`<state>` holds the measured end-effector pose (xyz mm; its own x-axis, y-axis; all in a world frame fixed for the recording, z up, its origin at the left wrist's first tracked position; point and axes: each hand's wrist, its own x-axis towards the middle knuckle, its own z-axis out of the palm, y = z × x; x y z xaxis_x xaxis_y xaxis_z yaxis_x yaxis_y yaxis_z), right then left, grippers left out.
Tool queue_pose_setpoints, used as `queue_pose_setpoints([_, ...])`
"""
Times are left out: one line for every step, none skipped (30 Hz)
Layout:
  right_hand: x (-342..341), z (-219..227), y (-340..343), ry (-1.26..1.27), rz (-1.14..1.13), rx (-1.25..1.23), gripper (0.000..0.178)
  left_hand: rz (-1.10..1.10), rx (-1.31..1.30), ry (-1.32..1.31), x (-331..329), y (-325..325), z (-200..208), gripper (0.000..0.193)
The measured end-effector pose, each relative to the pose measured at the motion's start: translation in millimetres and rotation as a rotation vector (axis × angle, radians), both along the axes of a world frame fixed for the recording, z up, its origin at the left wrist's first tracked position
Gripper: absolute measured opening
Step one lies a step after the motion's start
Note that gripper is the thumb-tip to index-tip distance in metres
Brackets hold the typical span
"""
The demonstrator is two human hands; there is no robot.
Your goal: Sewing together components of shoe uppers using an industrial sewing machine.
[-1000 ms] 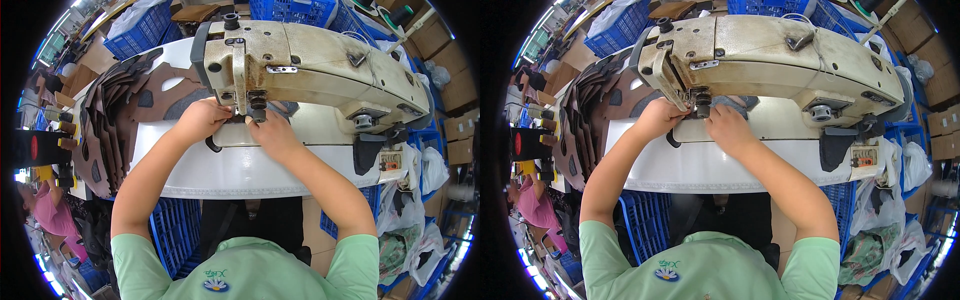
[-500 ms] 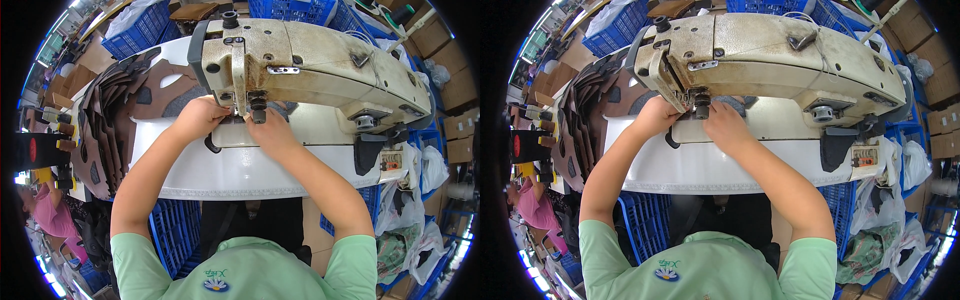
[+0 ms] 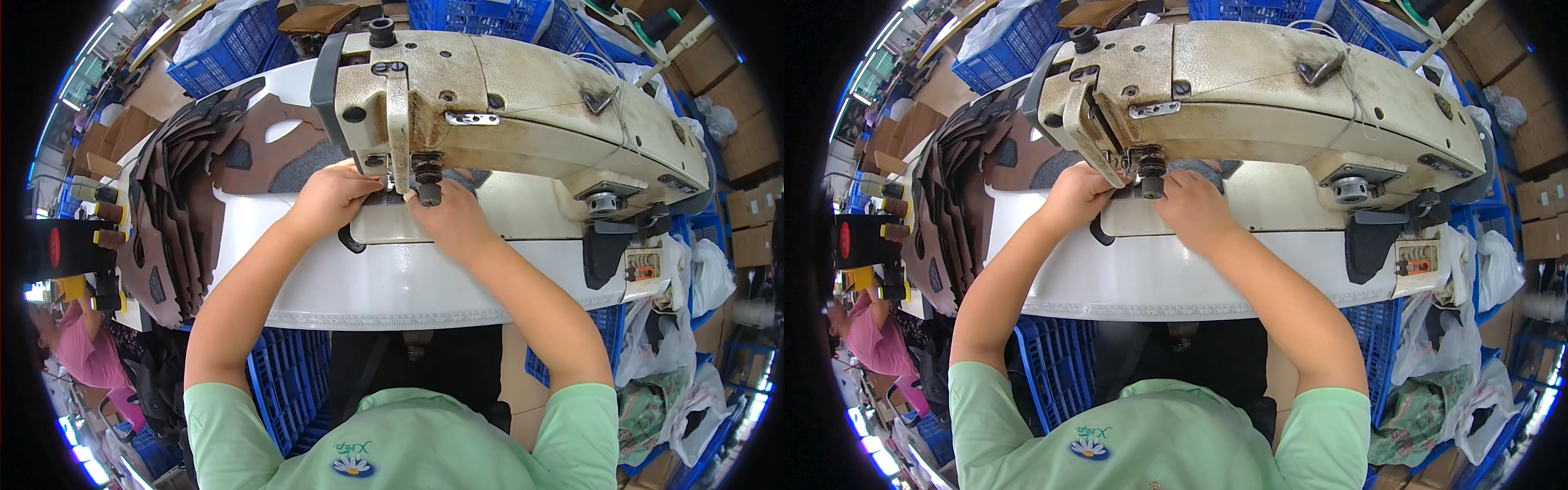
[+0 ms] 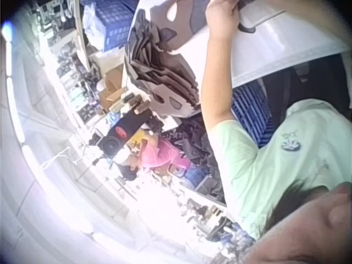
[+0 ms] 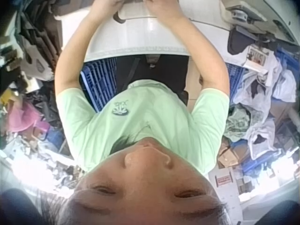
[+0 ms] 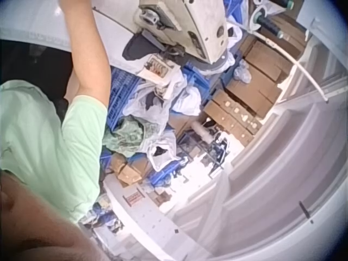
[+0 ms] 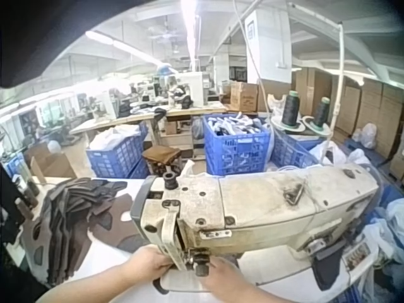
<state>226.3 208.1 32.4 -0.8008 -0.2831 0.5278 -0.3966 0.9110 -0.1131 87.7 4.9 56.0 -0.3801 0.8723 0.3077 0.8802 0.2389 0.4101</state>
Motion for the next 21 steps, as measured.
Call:
queue_pose_setpoints([1, 1, 0, -0.075, -0.01, 0.023, 0.014, 0.003, -0.016, -0.021, -1, 1, 1, 0.031])
queue_pose_setpoints([2, 2, 0, -0.15, -0.021, 0.044, 0.029, -0.002, -0.019, -0.021, -1, 1, 3, 0.031])
queue_pose_setpoints([2, 2, 0, -0.151, -0.026, 0.04, 0.029, 0.025, -0.047, -0.076, -2, 1, 5, 0.03])
queue_pose_setpoints([1, 3, -1, -0.132, -0.02, 0.048, 0.028, 0.051, -0.074, -0.129, -3, 2, 7, 0.03])
queue_pose_setpoints([0, 4, -1, -0.114, -0.014, 0.055, 0.028, 0.044, -0.078, -0.127, -5, 2, 7, 0.03])
queue_pose_setpoints([0, 3, -1, -0.113, -0.022, 0.051, 0.028, 0.028, -0.081, -0.124, -8, 1, 6, 0.029])
queue_pose_setpoints([-1, 1, -1, -0.094, -0.012, 0.047, 0.027, 0.013, -0.084, -0.122, -10, 1, 7, 0.029])
queue_pose_setpoints([-2, 0, 0, -0.074, -0.001, 0.044, 0.026, 0.006, -0.088, -0.122, -12, 2, 6, 0.029])
queue_pose_setpoints([-4, -2, -1, -0.074, -0.008, 0.041, 0.026, -0.01, -0.116, -0.06, -12, 2, 6, 0.029])
queue_pose_setpoints([-6, -4, -1, -0.009, -0.013, 0.061, 0.018, -0.022, -0.143, 0.001, -12, 2, 7, 0.028])
queue_pose_setpoints([-7, -5, -1, 0.056, -0.018, 0.082, 0.012, -0.023, -0.145, 0.001, -10, 3, 6, 0.028])
queue_pose_setpoints([-7, -6, -1, 0.055, -0.019, 0.08, 0.012, -0.066, -0.148, 0.113, -7, 3, 4, 0.028])
queue_pose_setpoints([-7, -6, -1, 0.039, -0.016, 0.068, 0.012, -0.108, -0.149, 0.225, -6, 4, 3, 0.028])
queue_pose_setpoints([-7, -6, 0, 0.022, -0.013, 0.055, 0.013, -0.11, -0.149, 0.224, -5, 4, 2, 0.028])
queue_pose_setpoints([-7, -6, 0, 0.021, -0.014, 0.056, 0.013, -0.129, -0.124, 0.264, -4, 4, 2, 0.029])
queue_pose_setpoints([-7, -6, -1, 0.023, -0.012, 0.055, 0.013, -0.149, -0.1, 0.305, -4, 3, 2, 0.029])
queue_pose_setpoints([-7, -5, -2, 0.024, -0.009, 0.055, 0.013, -0.149, -0.099, 0.305, -4, 2, 2, 0.029])
queue_pose_setpoints([-7, -5, -3, 0.025, -0.01, 0.055, 0.013, -0.146, -0.11, 0.294, -4, 1, 1, 0.029])
queue_pose_setpoints([-7, -4, -5, 0.024, -0.022, 0.083, 0.013, -0.141, -0.12, 0.282, -3, 0, 1, 0.03])
queue_pose_setpoints([-7, -4, -6, 0.023, -0.033, 0.112, 0.013, -0.14, -0.121, 0.281, -3, 0, 1, 0.03])
queue_pose_setpoints([-8, -5, -7, 0.034, -0.034, 0.105, 0.013, -0.148, -0.1, 0.286, -3, -1, 1, 0.031])
